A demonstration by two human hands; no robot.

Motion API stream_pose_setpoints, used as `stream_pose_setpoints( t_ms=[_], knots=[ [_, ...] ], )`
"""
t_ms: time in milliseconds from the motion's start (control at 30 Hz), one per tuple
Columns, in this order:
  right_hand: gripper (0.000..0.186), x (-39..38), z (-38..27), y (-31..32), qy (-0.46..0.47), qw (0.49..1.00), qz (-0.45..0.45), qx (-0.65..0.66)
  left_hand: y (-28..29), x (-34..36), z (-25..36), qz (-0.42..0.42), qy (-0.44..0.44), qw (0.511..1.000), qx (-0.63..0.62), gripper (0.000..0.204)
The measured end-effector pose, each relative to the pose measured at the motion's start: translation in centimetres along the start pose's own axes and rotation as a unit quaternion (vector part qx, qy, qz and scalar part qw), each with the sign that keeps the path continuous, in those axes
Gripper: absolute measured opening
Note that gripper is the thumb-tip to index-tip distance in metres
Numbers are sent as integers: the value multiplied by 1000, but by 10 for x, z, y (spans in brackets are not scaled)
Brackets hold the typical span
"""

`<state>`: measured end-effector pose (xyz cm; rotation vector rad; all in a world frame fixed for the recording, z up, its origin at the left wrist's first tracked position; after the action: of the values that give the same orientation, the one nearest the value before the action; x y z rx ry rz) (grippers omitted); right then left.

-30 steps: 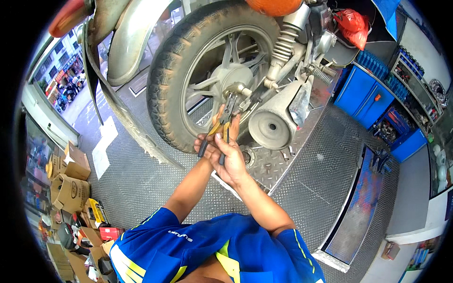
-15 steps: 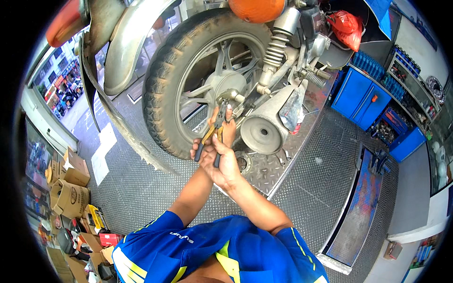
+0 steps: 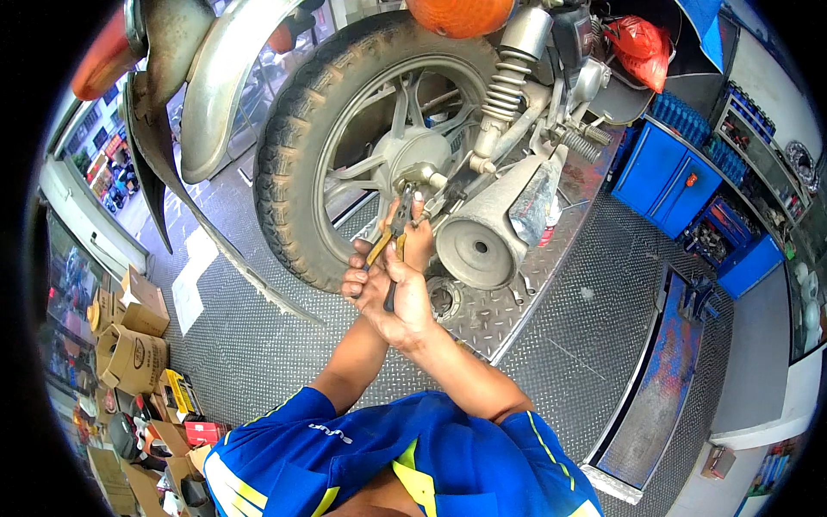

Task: The person uses pliers and their hands to work on the rear wheel axle and brake components of a motorcycle.

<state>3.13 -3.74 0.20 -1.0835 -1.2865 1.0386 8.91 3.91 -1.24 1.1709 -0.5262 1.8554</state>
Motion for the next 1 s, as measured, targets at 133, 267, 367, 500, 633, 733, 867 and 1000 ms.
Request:
stream_pose_setpoints(
  t_ms=[133,267,367,500,633,733,867,1000],
  knots=[
    [47,-1,-1,0,0,1000,-4,3,1,-2,-6,-3,29,999,-20,33],
    [48,-3,-4,-1,-4,1000,-9,-16,-4,3,-7,-89,100,991,-29,33],
    [48,0,-4,1,5,998,-8,-60,-9,12,-3,-176,78,981,-4,30],
    [54,-2,0,-4,4,996,-9,-86,-15,4,-13,-149,47,988,5,30],
    [50,-4,-2,-6,-2,995,-36,-89,-18,3,-17,-165,72,983,-39,30],
    [48,-6,-1,-8,-8,994,-52,-92,-13,4,-14,-146,54,987,-38,30],
    [48,-11,-3,-1,-9,993,-35,-115,-9,22,-5,-197,111,965,-133,31],
    [56,-16,-2,1,-12,988,-8,-155,-4,29,-1,-199,114,958,-174,33]
  ],
)
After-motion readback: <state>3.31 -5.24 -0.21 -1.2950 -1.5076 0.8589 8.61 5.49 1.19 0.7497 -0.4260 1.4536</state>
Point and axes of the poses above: each hand's wrist, its own x-axis towards the middle knuckle, its own y-axis out of the back of the hand, z = x × y, the point moved 9 cm from there along x, towards the middle knuckle, and after that the axes turned 3 degrees about -x, right-handed, at the moved point
